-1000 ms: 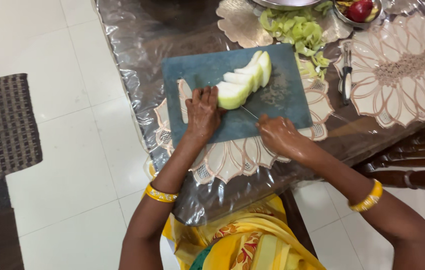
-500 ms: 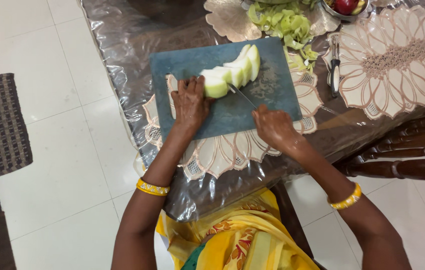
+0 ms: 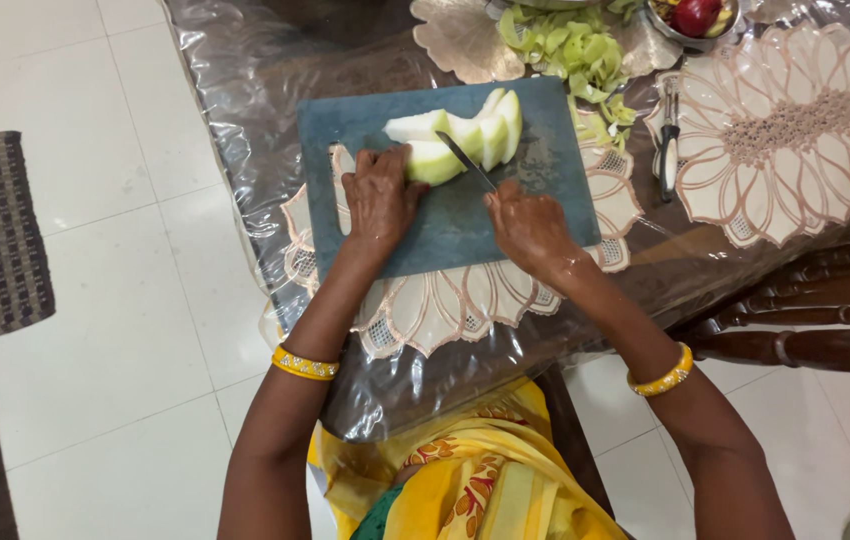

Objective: The person takes a large piece of peeled vegetable from a bowl and places it on a cutting board. They use a knife to slice the vegetable into smaller pieces and then transfer the chopped pieces into a separate metal bowl.

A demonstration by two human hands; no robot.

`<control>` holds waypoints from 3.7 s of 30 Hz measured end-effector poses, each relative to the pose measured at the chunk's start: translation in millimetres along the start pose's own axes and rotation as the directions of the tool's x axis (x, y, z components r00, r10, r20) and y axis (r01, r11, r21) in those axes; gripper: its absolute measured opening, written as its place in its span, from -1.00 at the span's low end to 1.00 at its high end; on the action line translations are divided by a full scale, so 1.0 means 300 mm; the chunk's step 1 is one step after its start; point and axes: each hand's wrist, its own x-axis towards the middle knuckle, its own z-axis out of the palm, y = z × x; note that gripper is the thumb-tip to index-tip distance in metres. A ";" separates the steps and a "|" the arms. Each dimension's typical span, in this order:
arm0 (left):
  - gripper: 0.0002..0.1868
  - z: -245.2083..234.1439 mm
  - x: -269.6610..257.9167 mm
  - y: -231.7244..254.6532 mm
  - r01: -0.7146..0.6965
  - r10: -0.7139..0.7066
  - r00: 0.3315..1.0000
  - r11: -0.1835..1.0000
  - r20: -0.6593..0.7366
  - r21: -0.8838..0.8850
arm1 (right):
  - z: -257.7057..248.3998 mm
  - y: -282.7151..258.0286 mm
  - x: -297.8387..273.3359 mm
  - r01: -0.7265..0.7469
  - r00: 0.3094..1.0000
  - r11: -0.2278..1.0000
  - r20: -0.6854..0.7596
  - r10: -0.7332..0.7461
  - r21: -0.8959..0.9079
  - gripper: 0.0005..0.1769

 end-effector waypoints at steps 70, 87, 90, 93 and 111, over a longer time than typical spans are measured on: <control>-0.78 0.011 -0.019 -0.052 -0.029 0.030 0.993 1.000 -0.117 0.006 | -0.070 -0.074 -0.061 0.092 0.929 0.996 0.360 -0.088 0.005 -0.69; -0.75 0.049 -0.019 -0.096 -0.063 0.058 0.985 0.998 -0.164 -0.026 | 0.001 -0.203 0.111 0.075 0.985 0.995 0.149 -0.084 0.061 -0.67; -0.74 0.061 -0.014 -0.097 -0.081 0.079 0.984 0.997 -0.159 0.000 | 0.024 -0.193 0.138 0.103 0.981 0.992 0.160 -0.113 0.068 -0.71; -0.73 0.062 -0.021 -0.099 -0.087 0.091 0.982 0.996 -0.163 0.033 | 0.049 -0.200 0.173 0.150 0.961 0.989 0.235 -0.144 -0.008 -0.90; -0.52 -0.051 -0.014 0.000 -0.061 0.061 0.998 0.997 -0.017 0.043 | -0.061 -0.099 -0.121 0.023 0.968 0.996 0.252 0.000 -0.088 -0.61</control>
